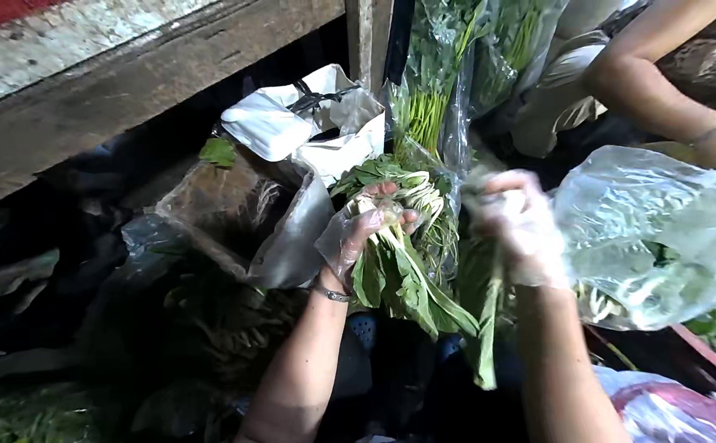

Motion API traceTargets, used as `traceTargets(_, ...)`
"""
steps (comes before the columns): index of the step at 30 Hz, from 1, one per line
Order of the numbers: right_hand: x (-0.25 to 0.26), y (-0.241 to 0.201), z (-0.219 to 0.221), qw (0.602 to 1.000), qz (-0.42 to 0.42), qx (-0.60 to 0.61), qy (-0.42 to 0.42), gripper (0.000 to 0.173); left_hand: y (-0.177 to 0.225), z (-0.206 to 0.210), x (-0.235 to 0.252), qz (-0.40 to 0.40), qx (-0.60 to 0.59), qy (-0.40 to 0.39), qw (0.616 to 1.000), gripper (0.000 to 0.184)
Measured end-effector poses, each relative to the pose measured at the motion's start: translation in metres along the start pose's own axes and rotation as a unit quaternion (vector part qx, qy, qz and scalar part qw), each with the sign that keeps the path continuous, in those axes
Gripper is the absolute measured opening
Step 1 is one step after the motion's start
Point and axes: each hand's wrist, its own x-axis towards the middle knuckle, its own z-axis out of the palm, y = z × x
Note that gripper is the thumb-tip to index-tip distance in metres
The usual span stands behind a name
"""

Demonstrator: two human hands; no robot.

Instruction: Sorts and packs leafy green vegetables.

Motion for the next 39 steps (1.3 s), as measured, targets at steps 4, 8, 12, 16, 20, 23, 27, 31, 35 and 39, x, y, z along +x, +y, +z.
traceTargets(4,-0.015,0.016,0.036,0.991,0.050,0.030,-0.123,0.019,-0.010,0.012,0.003,0.058,0.030,-0.011,0.998,0.058)
traceTargets(8,-0.018,0.020,0.040,0.996,0.028,0.030,-0.077,0.016,-0.001,0.015,0.004,0.043,0.069,-0.053,0.995,0.074)
traceTargets(12,-0.011,0.005,0.029,0.995,0.000,-0.100,0.005,0.015,0.006,0.015,0.002,0.066,0.149,-0.043,0.986,0.084)
traceTargets(16,-0.008,0.009,0.043,0.995,-0.059,-0.061,-0.053,0.016,0.001,0.022,0.002,0.091,0.200,-0.043,0.975,0.072)
traceTargets(20,-0.005,0.010,0.049,0.996,-0.028,-0.032,-0.084,0.012,0.001,0.019,0.001,0.086,0.199,-0.034,0.976,0.065)
traceTargets(23,-0.006,0.013,0.052,0.997,-0.033,-0.022,-0.072,0.013,0.002,0.021,0.003,0.089,0.181,-0.031,0.979,0.054)
traceTargets(27,-0.005,0.011,0.051,0.995,-0.039,-0.025,-0.090,0.011,0.005,0.024,0.003,0.073,0.183,-0.033,0.980,0.057)
traceTargets(31,-0.001,0.008,0.040,0.987,-0.056,-0.071,-0.135,0.013,0.007,0.022,-0.003,0.084,0.193,-0.019,0.977,0.058)
traceTargets(35,0.002,-0.012,0.003,0.984,0.013,-0.169,-0.061,0.030,-0.001,0.006,-0.007,0.055,0.092,0.038,0.994,0.049)
traceTargets(39,-0.014,-0.043,-0.027,0.975,0.083,-0.180,-0.100,0.050,0.000,0.019,0.001,-0.018,0.205,0.177,0.963,0.034)
